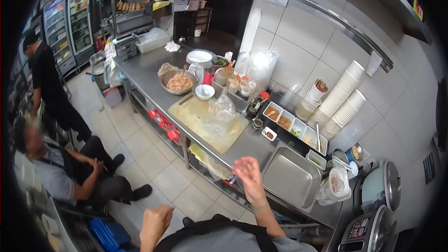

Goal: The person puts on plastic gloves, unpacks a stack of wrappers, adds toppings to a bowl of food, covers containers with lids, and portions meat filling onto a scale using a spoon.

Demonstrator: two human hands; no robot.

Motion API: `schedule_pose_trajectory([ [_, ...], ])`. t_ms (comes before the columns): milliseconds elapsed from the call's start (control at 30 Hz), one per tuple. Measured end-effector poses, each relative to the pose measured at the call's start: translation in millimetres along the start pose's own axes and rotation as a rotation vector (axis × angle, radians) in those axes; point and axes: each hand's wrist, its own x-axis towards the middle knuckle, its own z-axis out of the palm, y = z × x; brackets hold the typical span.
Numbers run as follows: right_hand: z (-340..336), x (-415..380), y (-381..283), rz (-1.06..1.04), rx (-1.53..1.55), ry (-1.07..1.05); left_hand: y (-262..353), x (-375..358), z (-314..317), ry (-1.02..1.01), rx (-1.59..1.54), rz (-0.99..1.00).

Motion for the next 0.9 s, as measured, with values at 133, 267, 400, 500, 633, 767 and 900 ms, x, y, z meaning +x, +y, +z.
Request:
schedule_pose_trajectory([
  [133,4.8,-3.3,14.5,0.129,0.038,0.214,-56.3,-59.8,14.1,-0.067,0.017,-0.393],
  [267,4.7,32.2,12.7,0.085,-0.044,0.250,-81.8,-13.3,20.7,-0.160,-0.014,-0.341],
  [400,12.3,94.0,-4.2,0.027,-0.061,0.183,-87.3,88.0,13.8,-0.049,-0.040,-0.003],
  [500,16.7,161.9,-21.2,-0.060,0.025,0.067,-91.3,162.0,0.8,-0.055,-0.116,0.090],
  [633,37.0,271.7,-68.0,-0.231,0.093,-0.065,-123.4,241.7,-3.3,-0.091,-0.115,0.145],
  [767,50.0,390.3,-122.9,-0.449,0.056,-0.075,-169.8,296.2,0.7,-0.104,-0.230,0.032],
  [900,51.2,519.0,-163.3,-0.496,0.027,-0.036,-194.8,336.9,-6.4,-0.108,-0.271,-0.048],
])
